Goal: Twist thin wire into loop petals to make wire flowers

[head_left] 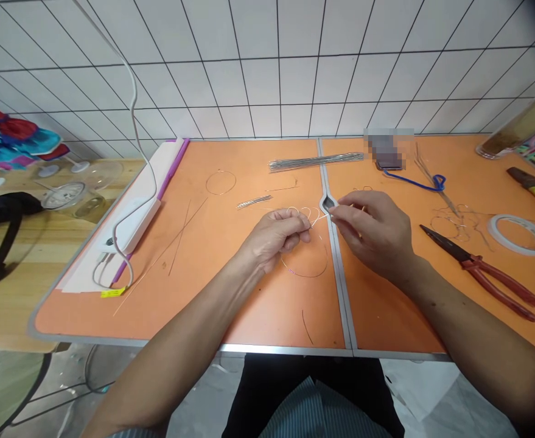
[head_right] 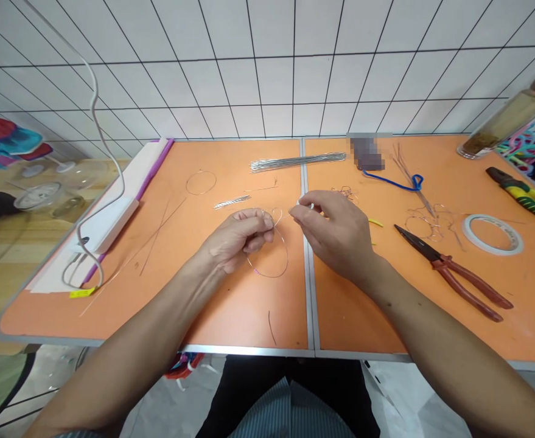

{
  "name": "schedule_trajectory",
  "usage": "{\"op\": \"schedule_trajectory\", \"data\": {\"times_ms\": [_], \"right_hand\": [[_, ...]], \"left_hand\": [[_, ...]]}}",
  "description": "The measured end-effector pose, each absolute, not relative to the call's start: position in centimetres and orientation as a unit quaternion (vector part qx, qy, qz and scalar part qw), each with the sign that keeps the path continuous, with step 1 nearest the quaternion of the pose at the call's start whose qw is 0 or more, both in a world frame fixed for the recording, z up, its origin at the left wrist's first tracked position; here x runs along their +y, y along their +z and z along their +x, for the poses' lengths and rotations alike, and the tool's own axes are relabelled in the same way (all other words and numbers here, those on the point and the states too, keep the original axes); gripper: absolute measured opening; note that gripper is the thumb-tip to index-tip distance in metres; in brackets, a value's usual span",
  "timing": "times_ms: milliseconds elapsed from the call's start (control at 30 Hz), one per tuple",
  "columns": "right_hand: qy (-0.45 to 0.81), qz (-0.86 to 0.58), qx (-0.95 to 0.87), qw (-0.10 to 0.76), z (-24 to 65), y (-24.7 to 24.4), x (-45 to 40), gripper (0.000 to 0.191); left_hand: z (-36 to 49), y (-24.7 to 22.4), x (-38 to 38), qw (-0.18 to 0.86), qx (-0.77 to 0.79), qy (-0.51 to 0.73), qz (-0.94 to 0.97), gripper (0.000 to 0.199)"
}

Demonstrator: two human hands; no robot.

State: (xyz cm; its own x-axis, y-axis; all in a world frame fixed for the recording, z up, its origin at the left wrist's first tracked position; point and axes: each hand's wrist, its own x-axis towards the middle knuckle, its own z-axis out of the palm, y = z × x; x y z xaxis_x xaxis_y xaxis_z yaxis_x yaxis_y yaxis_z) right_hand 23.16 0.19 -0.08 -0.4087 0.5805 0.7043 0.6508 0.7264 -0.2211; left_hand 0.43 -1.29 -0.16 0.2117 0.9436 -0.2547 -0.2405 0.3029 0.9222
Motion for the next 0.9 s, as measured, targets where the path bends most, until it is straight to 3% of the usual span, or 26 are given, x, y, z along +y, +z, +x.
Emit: {"op": "schedule_trajectory", "data": {"times_ms": [67,167,233,300,500,900], "right_hand": [[0.029,-0.383,-0.799,0.463,22.6,0.0,-0.4,0.011],[0.290,-0.449,-0.703,0.469,21.7,-0.2,-1.1,0.006],[0.466,-0.461,-0.613,0.442,21.4,-0.5,-1.0,0.019],[0.557,-0.447,-0.545,0.439,21.3,-1.0,-0.7,0.029],[0.611,-0.426,-0.469,0.475,21.2,-2.0,-0.1,0.038],[0.670,-0.390,-0.450,0.444,21.6,-2.0,0.6,0.041]], "left_hand": [[0.5,-0.2,-1.3,0.654,0.457,0.461,0.388,0.019],[0.8,-0.2,-1.3,0.634,0.460,0.486,0.387,0.017],[1.1,-0.2,-1.4,0.625,0.464,0.494,0.388,0.017],[1.6,-0.2,-1.6,0.618,0.470,0.495,0.390,0.016],[2.5,-0.9,-1.9,0.622,0.467,0.486,0.397,0.013],[1.9,-0.7,-1.6,0.697,0.423,0.447,0.368,0.021]]}}
